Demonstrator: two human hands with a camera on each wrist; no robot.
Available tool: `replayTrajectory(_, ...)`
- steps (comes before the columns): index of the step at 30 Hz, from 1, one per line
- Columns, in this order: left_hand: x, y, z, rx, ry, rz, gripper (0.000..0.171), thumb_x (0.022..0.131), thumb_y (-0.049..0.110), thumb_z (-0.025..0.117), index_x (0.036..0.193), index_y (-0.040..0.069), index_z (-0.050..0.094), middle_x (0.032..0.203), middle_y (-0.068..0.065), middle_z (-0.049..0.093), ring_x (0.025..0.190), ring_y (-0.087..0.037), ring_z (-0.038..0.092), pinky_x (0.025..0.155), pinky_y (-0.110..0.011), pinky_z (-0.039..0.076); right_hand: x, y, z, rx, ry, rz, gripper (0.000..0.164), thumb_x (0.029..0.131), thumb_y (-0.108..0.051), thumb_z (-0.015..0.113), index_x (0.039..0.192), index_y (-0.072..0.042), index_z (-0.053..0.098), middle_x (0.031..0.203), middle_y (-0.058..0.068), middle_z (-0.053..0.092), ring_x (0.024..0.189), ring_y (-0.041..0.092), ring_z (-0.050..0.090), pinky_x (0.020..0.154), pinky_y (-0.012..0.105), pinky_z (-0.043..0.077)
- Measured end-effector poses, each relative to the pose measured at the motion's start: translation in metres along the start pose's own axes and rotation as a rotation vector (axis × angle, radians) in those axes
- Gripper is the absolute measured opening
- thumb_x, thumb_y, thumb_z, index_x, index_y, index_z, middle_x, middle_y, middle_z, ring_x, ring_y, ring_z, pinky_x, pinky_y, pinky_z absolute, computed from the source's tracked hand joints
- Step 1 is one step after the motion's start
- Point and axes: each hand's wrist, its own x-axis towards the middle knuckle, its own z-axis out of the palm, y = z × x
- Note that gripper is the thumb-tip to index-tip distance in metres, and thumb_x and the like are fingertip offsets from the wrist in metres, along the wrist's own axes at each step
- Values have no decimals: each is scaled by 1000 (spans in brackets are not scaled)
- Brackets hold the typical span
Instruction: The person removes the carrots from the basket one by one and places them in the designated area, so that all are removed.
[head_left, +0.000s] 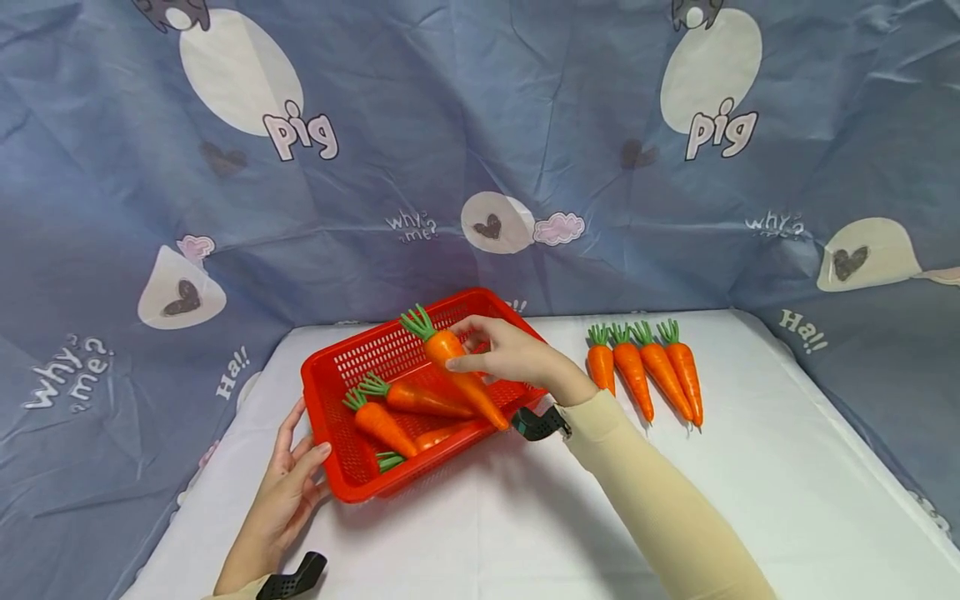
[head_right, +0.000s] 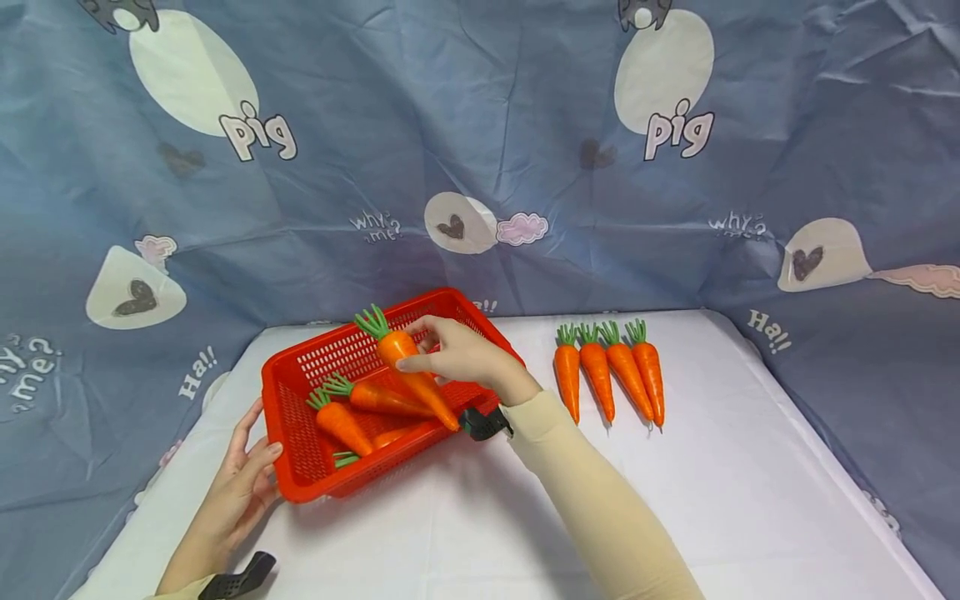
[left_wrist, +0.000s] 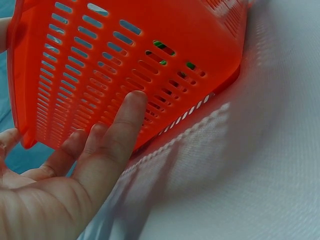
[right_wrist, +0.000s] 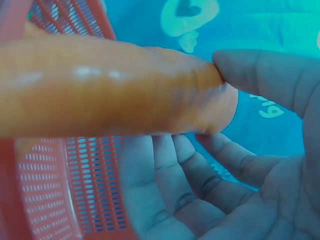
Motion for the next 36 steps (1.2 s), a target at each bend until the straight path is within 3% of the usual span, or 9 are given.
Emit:
replayTrajectory(5,-1,1,1,-1,-2,-2,81,111,10,54,170,46,12,148,15,56,121,-9,71,89,-40,65,-20,9,0,29,36,1,53,97,-29,78,143,-13,60,122,11,64,99,23,64,85,43,65)
replayTrajectory(15,-1,0,2,6,8,0,82,111,10,55,170,45,12,146,15,57,121,-8,71,89,-40,65,-45,28,-5,106,78,15,53,98,-25,78,144,-10,59,117,13,59,87,24,61,73,34,60)
replayTrajectory(36,-1,0,2,4,-11,12,82,111,10,54,171,45,10,146,16,57,121,-9,71,90,-40,65,-84,59,-17,158,169,74,52,99,-25,75,145,-8,57,119,13,61,103,22,67,81,37,63)
